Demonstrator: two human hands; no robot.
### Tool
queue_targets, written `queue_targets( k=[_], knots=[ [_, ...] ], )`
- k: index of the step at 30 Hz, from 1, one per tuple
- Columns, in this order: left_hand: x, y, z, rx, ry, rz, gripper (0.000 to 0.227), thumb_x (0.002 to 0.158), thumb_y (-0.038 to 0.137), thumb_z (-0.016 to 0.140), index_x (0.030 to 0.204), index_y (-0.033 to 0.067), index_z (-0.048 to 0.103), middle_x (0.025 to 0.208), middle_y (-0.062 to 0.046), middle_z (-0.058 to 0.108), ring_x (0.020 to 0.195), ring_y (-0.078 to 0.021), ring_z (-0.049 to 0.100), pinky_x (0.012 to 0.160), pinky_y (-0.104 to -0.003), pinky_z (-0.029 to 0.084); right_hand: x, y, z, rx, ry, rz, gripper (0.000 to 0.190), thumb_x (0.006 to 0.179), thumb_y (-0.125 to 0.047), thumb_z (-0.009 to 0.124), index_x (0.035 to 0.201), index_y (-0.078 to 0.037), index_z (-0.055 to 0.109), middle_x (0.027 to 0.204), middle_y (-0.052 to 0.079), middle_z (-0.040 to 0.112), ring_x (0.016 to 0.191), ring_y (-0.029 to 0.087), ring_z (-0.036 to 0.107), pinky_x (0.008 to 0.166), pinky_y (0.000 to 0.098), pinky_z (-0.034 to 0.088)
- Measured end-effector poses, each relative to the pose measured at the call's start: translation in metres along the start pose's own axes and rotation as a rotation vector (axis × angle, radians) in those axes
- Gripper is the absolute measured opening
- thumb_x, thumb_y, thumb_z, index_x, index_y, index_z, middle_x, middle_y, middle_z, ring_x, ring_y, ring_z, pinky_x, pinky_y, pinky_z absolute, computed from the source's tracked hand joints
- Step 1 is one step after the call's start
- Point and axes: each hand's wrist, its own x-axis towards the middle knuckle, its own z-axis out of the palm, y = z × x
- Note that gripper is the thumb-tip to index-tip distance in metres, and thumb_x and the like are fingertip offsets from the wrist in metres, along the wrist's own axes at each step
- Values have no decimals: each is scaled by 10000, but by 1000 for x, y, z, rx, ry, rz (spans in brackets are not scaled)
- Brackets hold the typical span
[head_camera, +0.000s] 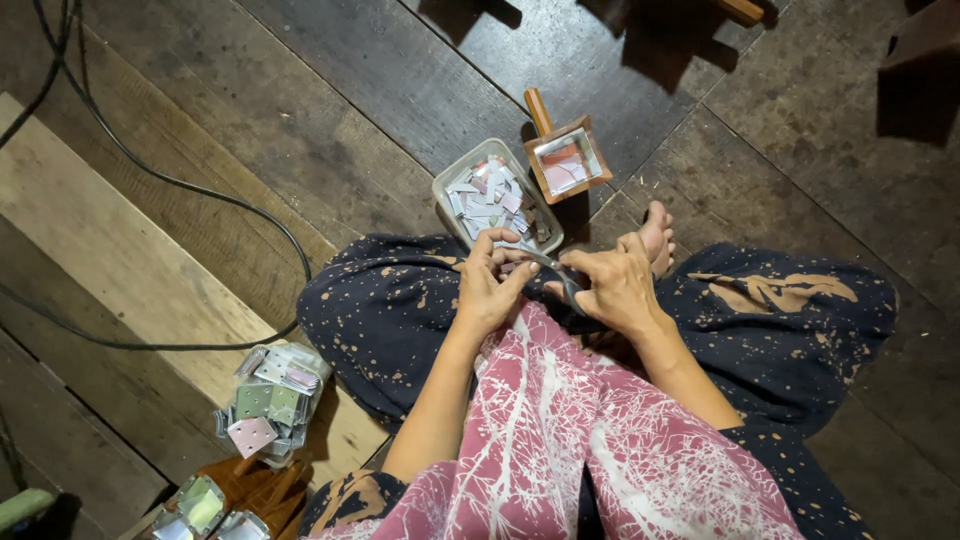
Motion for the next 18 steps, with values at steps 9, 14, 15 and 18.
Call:
queue_targets(
  k=[9, 14, 15, 18],
  knots=[
    [39, -4, 22, 18, 53, 11, 295, 915, 162, 816, 1164, 140, 661, 955, -77, 823, 816, -136, 747, 677, -234, 576, 6, 15, -18, -64, 200, 91, 308, 769, -486, 924, 966, -286, 799, 650, 100, 715, 715, 359, 704, 911, 357, 480],
    [73, 61, 46, 106, 120, 322, 303, 980, 108, 732, 1275, 176, 712, 1085, -121, 795, 1079, -324, 772, 961, -434, 608, -13, 57, 19, 48, 179, 342, 356, 761, -465, 970, 998, -271, 788, 725, 134, 747, 819, 470, 743, 971, 595, 543],
    [76, 68, 47, 107, 119, 322, 303, 980, 108, 732, 1275, 176, 712, 1085, -121, 795, 1079, -324, 772, 961, -434, 608, -13, 56, 18, 49, 179, 343, 356, 761, -465, 970, 998, -271, 788, 725, 134, 747, 819, 470, 743, 971, 595, 543],
    [85, 75, 45, 25, 139, 433, 409, 982, -12, 656, 1349, 168, 684, 1283, -114, 757, 1257, -325, 705, 1101, -468, 544, -9, 48, 7, 119, 165, 367, 345, 764, -448, 976, 995, -279, 782, 736, 105, 751, 821, 451, 749, 897, 586, 565]
  ],
)
